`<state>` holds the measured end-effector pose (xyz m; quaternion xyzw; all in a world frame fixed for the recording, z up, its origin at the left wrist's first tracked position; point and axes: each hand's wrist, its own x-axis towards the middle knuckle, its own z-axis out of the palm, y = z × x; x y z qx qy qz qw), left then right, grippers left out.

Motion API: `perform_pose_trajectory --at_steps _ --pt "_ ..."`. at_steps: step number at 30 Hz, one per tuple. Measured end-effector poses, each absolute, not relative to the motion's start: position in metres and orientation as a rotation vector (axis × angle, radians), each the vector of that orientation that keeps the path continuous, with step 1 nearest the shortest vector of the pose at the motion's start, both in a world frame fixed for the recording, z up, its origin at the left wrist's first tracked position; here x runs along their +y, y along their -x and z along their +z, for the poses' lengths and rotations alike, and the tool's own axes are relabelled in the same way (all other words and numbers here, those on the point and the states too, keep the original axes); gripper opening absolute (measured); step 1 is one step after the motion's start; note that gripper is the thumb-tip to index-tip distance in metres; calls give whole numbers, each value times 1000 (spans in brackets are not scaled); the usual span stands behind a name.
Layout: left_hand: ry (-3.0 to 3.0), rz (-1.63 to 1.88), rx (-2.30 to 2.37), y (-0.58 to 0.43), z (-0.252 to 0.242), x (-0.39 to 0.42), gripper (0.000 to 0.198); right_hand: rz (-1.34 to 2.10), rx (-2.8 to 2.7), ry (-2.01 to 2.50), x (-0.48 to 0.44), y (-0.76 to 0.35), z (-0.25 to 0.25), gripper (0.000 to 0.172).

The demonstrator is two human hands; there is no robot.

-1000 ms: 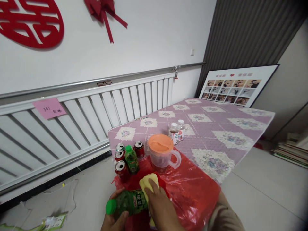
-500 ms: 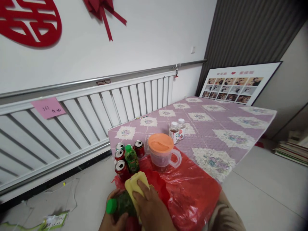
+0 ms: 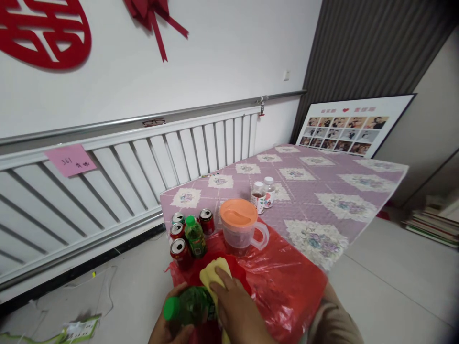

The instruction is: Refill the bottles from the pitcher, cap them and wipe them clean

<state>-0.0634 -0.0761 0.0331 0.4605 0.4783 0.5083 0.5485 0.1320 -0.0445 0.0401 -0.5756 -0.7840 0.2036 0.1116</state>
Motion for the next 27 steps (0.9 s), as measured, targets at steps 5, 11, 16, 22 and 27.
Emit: perform_pose_trajectory --at_steps 5,11,16,22,27 --pt "-1081 1163 1134 69 21 -78 79 387 -2386 1318 -57 -111 49 39" --pt "-1083 1178 1143 80 19 -76 73 290 -2387 1311 -55 -101 33 41" --pt "-1060 1216 1191 82 26 -76 80 490 -2373 1750 -40 -119 29 57" --pt "-1053 1232 1249 82 22 -76 77 540 -2348 1932 -36 -138 22 62" --pt "-1034 1304 1272 81 13 -73 72 368 -2322 1627 -49 -133 22 52"
